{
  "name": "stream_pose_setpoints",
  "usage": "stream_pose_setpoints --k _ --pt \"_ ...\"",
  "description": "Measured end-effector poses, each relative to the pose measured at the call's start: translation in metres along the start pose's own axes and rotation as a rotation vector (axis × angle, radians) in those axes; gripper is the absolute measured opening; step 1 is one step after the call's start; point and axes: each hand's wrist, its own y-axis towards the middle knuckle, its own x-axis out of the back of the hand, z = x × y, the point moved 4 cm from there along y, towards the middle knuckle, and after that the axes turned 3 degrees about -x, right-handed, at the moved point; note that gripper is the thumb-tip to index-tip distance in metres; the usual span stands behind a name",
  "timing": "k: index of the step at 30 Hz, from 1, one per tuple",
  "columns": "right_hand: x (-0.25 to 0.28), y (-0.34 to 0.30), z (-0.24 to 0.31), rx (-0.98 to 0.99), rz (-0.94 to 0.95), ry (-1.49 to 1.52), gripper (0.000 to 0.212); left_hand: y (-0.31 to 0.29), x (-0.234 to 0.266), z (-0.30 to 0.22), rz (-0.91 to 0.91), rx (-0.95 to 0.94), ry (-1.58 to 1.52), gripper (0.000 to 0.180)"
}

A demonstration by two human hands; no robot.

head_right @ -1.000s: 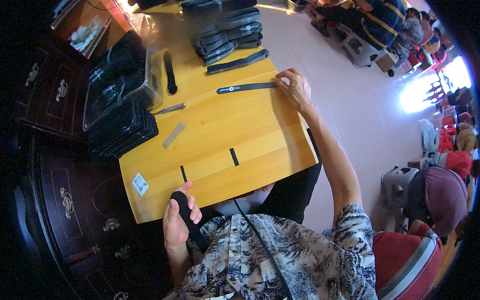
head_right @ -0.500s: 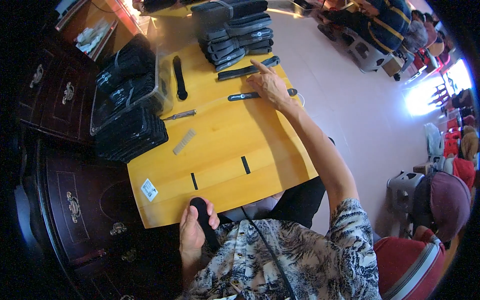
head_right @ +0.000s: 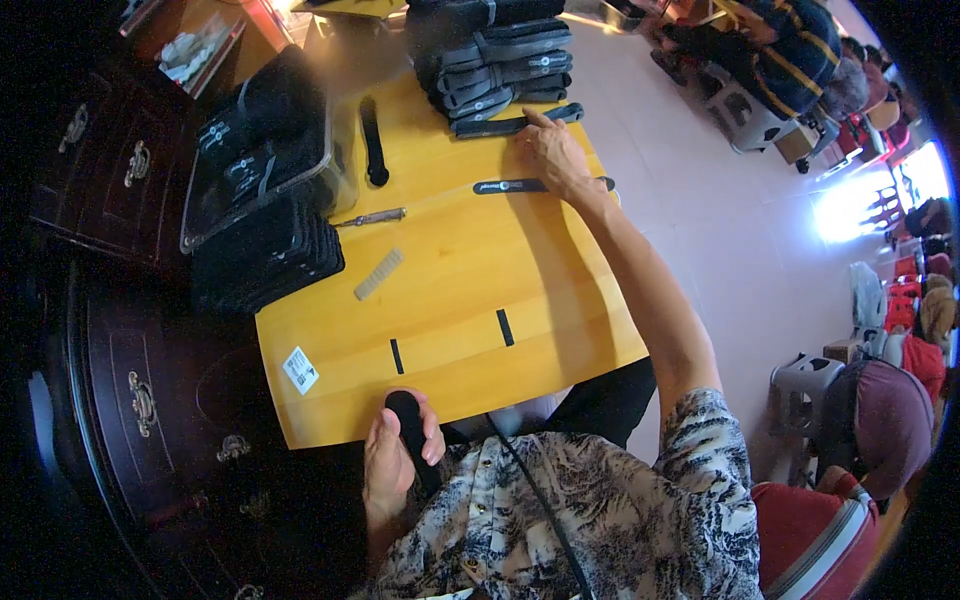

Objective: The person is assembling black fabric straps with plastic buckles and organizing them on a table.

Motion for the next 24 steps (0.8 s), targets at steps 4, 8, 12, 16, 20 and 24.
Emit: stream_pose_setpoints --k 4,8,12,16,20,24 --pt "0.022 -0.043 0.062 0.079 -0.045 0.168 0.019 -0.005 0.006 -0.002 -0.03 -0.07 -0.073 0.045" --pt "0.065 -0.128 0.143 0.059 0.227 0.641 0.017 -0.004 0.008 0.002 -0.075 -0.044 -0.023 0.048" --pt "0.074 -0.194 0.183 0.01 0.257 0.882 0.017 0.001 0.001 0.007 0.044 0.002 -0.079 0.042" --pt "0.076 -0.22 0.202 -0.01 0.182 1.001 0.023 -0.001 -0.006 0.006 0.052 -0.077 0.078 0.04" --pt "0.081 -0.231 0.201 0.013 0.094 1.028 0.024 -0.002 -0.018 -0.001 0.076 -0.133 0.305 0.04" --pt "0.084 -0.238 0.196 -0.036 0.062 1.076 0.024 -0.002 -0.023 -0.001 0.119 -0.163 0.42 0.041"
